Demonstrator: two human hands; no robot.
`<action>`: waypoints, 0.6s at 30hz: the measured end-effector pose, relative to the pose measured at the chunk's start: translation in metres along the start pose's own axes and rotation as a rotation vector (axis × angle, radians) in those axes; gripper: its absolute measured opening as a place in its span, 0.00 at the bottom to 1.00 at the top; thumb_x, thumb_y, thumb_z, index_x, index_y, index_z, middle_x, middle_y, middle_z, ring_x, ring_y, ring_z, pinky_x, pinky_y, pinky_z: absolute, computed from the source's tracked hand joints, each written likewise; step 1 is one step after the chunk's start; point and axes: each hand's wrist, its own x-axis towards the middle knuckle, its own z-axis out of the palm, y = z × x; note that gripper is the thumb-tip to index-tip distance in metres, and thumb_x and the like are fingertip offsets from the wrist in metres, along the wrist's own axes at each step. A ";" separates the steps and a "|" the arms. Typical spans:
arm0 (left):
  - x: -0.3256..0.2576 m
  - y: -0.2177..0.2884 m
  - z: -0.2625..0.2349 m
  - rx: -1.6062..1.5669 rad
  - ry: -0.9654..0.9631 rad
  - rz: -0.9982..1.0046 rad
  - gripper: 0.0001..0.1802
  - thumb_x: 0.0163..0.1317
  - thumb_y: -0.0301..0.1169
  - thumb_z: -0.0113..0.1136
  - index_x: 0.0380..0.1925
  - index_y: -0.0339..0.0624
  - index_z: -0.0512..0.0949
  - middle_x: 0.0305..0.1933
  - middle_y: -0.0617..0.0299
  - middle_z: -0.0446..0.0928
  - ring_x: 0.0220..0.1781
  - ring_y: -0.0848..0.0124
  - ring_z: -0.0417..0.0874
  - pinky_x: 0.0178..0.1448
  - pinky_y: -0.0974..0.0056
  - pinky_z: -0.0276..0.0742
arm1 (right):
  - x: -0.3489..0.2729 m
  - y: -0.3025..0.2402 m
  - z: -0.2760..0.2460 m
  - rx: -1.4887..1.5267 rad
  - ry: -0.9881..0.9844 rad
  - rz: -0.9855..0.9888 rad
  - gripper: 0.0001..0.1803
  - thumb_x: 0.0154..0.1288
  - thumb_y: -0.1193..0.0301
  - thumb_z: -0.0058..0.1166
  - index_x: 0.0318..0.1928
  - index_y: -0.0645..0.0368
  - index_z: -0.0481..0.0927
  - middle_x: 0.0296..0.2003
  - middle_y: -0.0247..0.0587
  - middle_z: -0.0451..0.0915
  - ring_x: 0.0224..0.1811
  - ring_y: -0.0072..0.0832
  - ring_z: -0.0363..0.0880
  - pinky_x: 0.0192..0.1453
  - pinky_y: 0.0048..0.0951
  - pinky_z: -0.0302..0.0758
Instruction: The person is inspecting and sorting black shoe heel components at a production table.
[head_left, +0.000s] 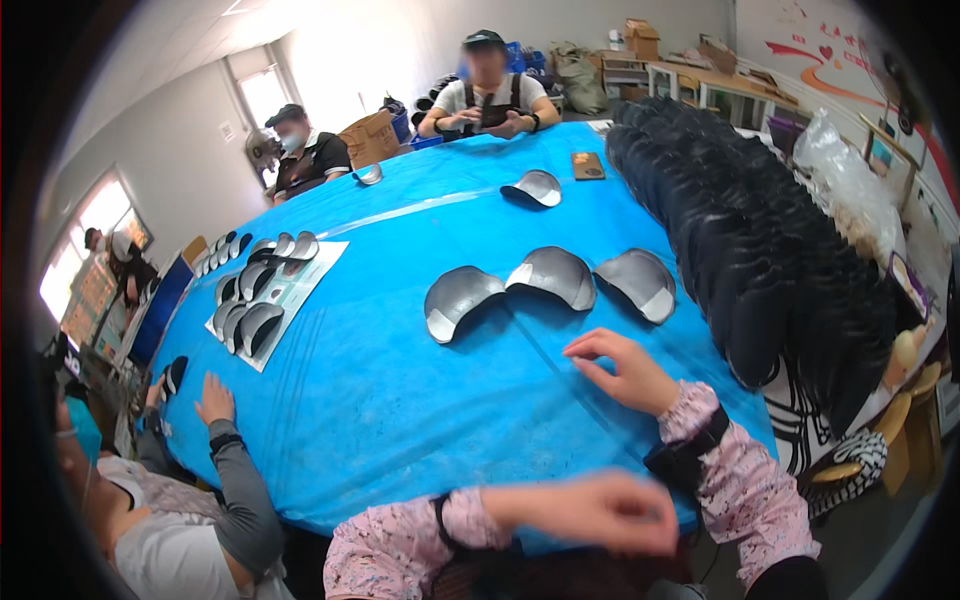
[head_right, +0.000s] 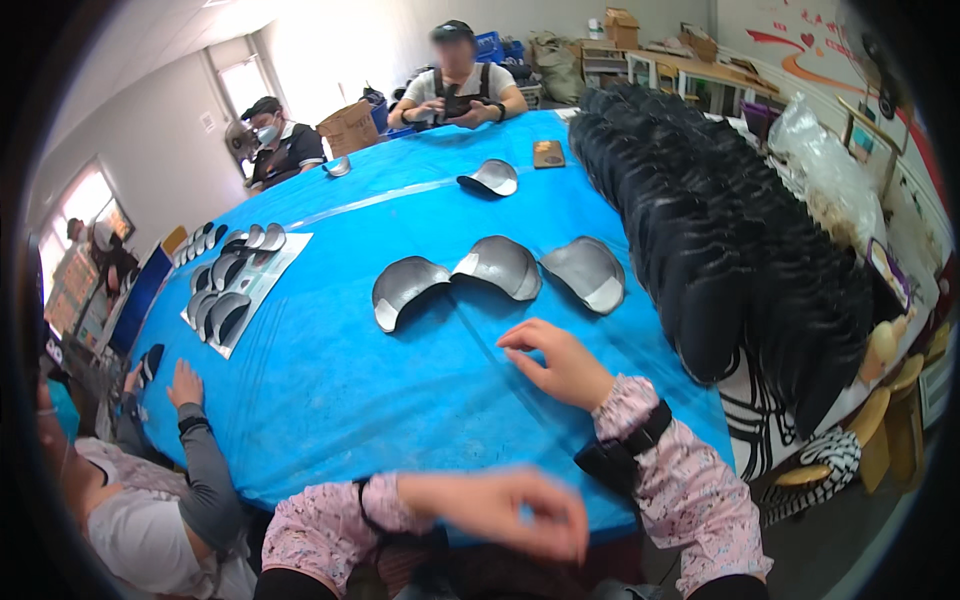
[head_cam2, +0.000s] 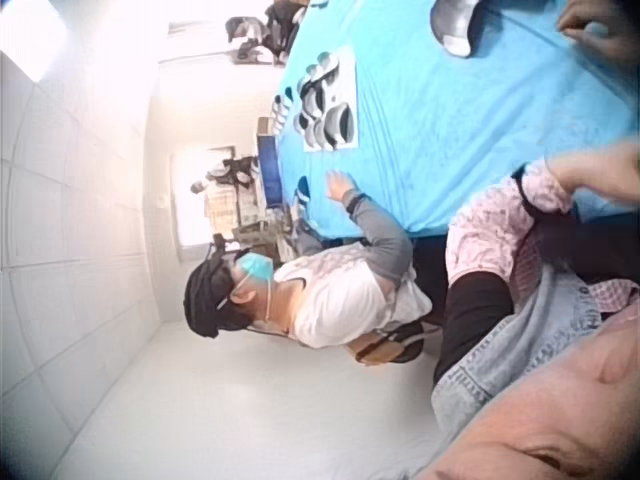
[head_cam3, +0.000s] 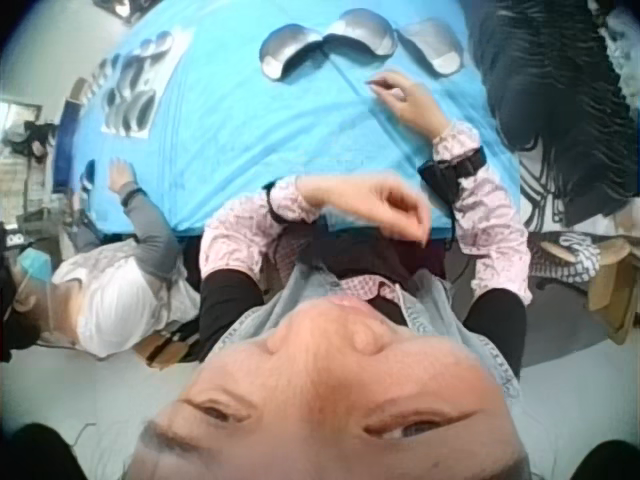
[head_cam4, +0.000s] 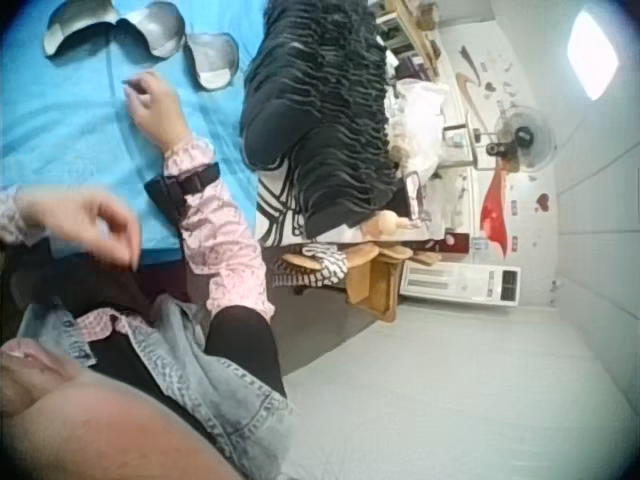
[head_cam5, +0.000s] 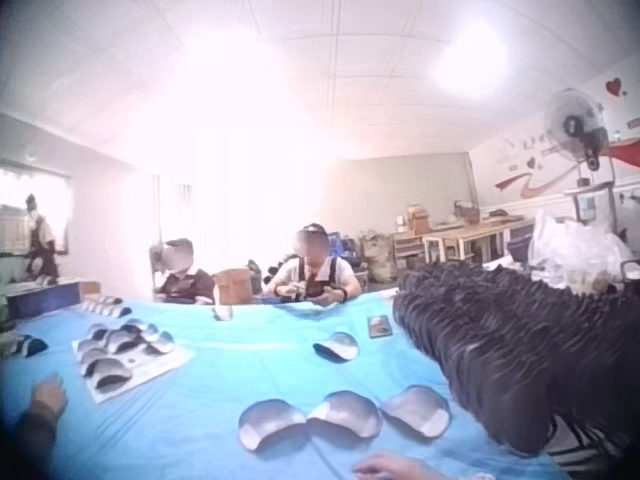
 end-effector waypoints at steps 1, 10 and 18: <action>-0.003 0.007 0.020 0.000 0.031 0.013 0.10 0.64 0.35 0.52 0.36 0.39 0.76 0.26 0.67 0.72 0.27 0.76 0.71 0.34 0.70 0.69 | 0.003 -0.020 -0.005 0.157 0.104 0.072 0.11 0.60 0.71 0.53 0.41 0.62 0.76 0.42 0.44 0.74 0.45 0.32 0.73 0.51 0.29 0.70; -0.009 -0.010 0.074 -0.234 -0.539 0.050 0.26 0.64 0.41 0.51 0.57 0.37 0.66 0.61 0.50 0.62 0.59 0.57 0.66 0.59 0.52 0.60 | -0.057 -0.143 -0.040 1.323 -0.831 -0.502 0.28 0.61 0.56 0.53 0.46 0.73 0.74 0.42 0.57 0.76 0.37 0.46 0.75 0.41 0.44 0.71; -0.020 0.044 0.056 -0.489 -0.469 -0.013 0.24 0.63 0.36 0.52 0.53 0.29 0.66 0.56 0.45 0.67 0.58 0.62 0.68 0.59 0.60 0.64 | -0.108 -0.103 -0.019 1.308 0.177 0.213 0.22 0.62 0.60 0.50 0.42 0.72 0.74 0.30 0.46 0.73 0.32 0.30 0.74 0.35 0.26 0.71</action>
